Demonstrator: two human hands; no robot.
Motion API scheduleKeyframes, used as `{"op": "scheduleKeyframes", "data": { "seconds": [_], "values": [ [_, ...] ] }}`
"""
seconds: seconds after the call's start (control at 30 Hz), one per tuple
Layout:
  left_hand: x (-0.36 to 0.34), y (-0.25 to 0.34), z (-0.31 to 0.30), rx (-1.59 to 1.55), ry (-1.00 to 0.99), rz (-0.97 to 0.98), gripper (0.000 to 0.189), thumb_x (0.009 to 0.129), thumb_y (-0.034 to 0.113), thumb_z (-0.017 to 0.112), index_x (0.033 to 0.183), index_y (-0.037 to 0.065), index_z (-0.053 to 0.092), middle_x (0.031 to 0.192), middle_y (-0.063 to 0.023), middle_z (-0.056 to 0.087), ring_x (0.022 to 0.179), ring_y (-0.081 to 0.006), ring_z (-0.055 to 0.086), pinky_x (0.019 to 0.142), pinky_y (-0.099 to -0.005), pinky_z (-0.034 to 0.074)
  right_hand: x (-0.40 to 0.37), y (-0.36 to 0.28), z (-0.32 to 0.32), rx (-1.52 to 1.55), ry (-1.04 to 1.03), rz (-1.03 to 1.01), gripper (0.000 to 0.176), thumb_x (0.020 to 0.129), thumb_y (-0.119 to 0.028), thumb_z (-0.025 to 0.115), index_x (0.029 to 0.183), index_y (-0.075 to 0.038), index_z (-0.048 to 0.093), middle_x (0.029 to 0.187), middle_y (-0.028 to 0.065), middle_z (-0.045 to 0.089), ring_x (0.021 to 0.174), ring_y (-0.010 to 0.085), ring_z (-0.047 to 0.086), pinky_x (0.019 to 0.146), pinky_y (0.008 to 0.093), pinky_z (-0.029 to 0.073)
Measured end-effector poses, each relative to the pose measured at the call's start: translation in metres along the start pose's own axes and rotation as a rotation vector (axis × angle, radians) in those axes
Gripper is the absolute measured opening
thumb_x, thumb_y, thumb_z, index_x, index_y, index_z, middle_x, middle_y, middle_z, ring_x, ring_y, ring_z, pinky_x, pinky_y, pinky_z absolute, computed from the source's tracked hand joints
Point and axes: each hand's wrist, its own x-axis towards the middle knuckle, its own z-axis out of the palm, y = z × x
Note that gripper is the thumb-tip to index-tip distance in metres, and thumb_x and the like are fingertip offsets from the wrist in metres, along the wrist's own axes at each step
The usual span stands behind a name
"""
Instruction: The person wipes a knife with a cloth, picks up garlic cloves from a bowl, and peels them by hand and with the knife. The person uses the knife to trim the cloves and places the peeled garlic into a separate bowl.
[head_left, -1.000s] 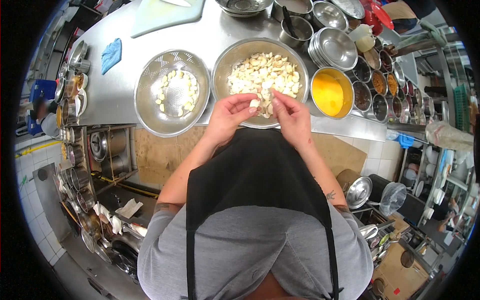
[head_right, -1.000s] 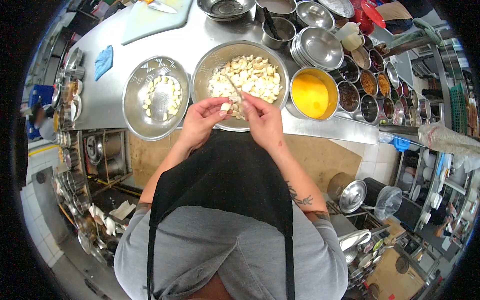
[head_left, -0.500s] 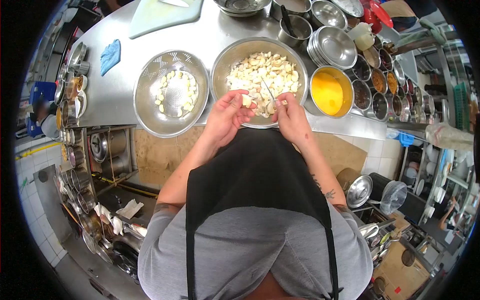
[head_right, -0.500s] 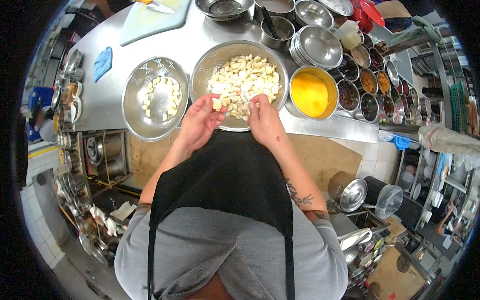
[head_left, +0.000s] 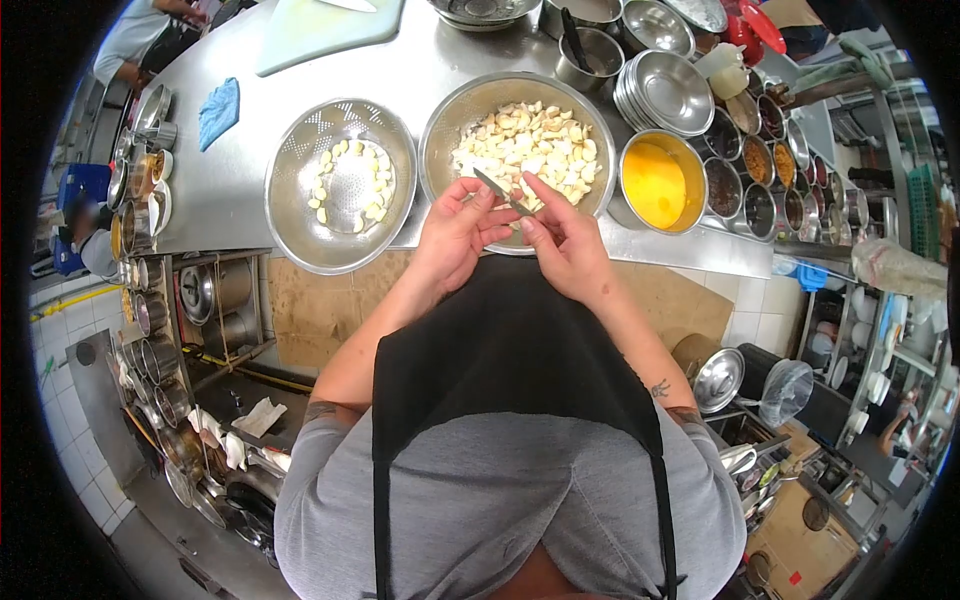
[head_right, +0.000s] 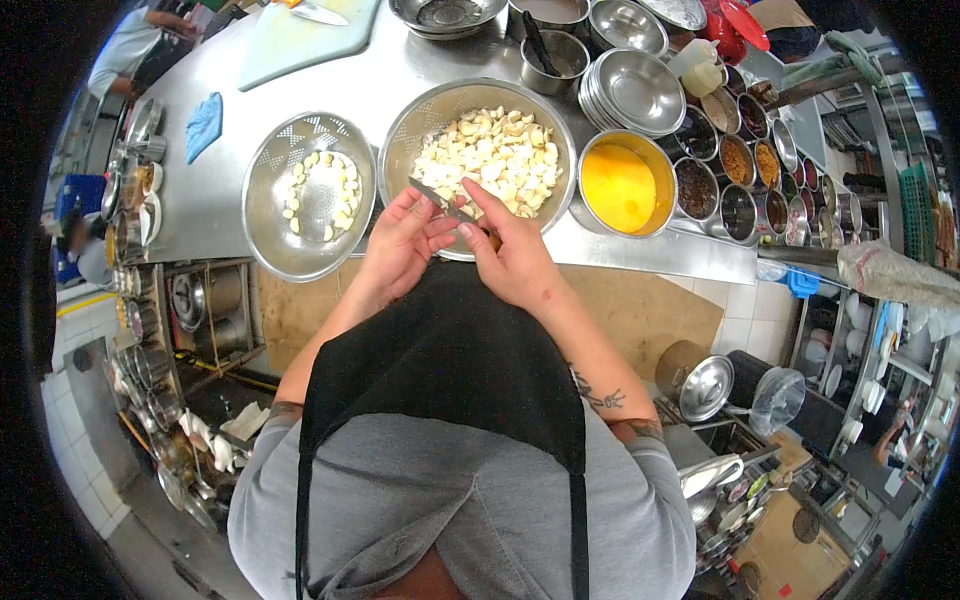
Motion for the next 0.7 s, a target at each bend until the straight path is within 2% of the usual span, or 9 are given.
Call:
{"op": "scheduleKeyframes", "data": {
  "seconds": [0.2, 0.3, 0.6, 0.7],
  "values": [
    [0.002, -0.003, -0.002, -0.024, -0.044, -0.019, 0.014, 0.097, 0.021, 0.057, 0.104, 0.009, 0.054, 0.101, -0.0107, 0.066, 0.093, -0.0205, 0.066, 0.075, -0.0303, 0.053, 0.003, 0.009, 0.004, -0.003, 0.09, -0.125, 0.034, 0.092, -0.005, 0.057, 0.125, -0.005, 0.06, 0.096, 0.0184, 0.069, 0.081, 0.0204, 0.067, 0.074, 0.0296, 0.051],
    [0.002, -0.005, -0.002, -0.044, -0.054, -0.01, 0.016, 0.097, 0.02, 0.057, 0.107, 0.007, 0.055, 0.1, -0.01, 0.066, 0.092, -0.02, 0.066, 0.075, -0.0301, 0.053, 0.002, 0.003, -0.002, -0.064, 0.045, -0.106, 0.03, 0.092, -0.004, 0.056, 0.121, -0.004, 0.063, 0.101, 0.0198, 0.068, 0.091, 0.0236, 0.068, 0.08, 0.0314, 0.052],
    [-0.001, -0.004, -0.001, 0.114, -0.086, 0.029, 0.028, 0.098, 0.015, 0.055, 0.122, 0.001, 0.058, 0.106, -0.0106, 0.066, 0.089, -0.0175, 0.064, 0.079, -0.0289, 0.052, 0.003, 0.003, -0.006, -0.05, 0.114, -0.048, 0.028, 0.093, -0.005, 0.055, 0.12, -0.002, 0.063, 0.102, 0.0205, 0.069, 0.092, 0.0212, 0.068, 0.08, 0.0294, 0.051],
    [-0.006, 0.002, 0.007, 0.066, -0.12, 0.015, 0.031, 0.097, 0.011, 0.053, 0.127, 0.001, 0.054, 0.113, -0.0116, 0.063, 0.094, -0.0184, 0.063, 0.079, -0.0285, 0.052, 0.003, 0.002, -0.005, -0.053, 0.138, -0.03, 0.029, 0.094, -0.007, 0.055, 0.122, -0.002, 0.062, 0.094, 0.0191, 0.07, 0.084, 0.0201, 0.068, 0.075, 0.0297, 0.051]
  ]
}}
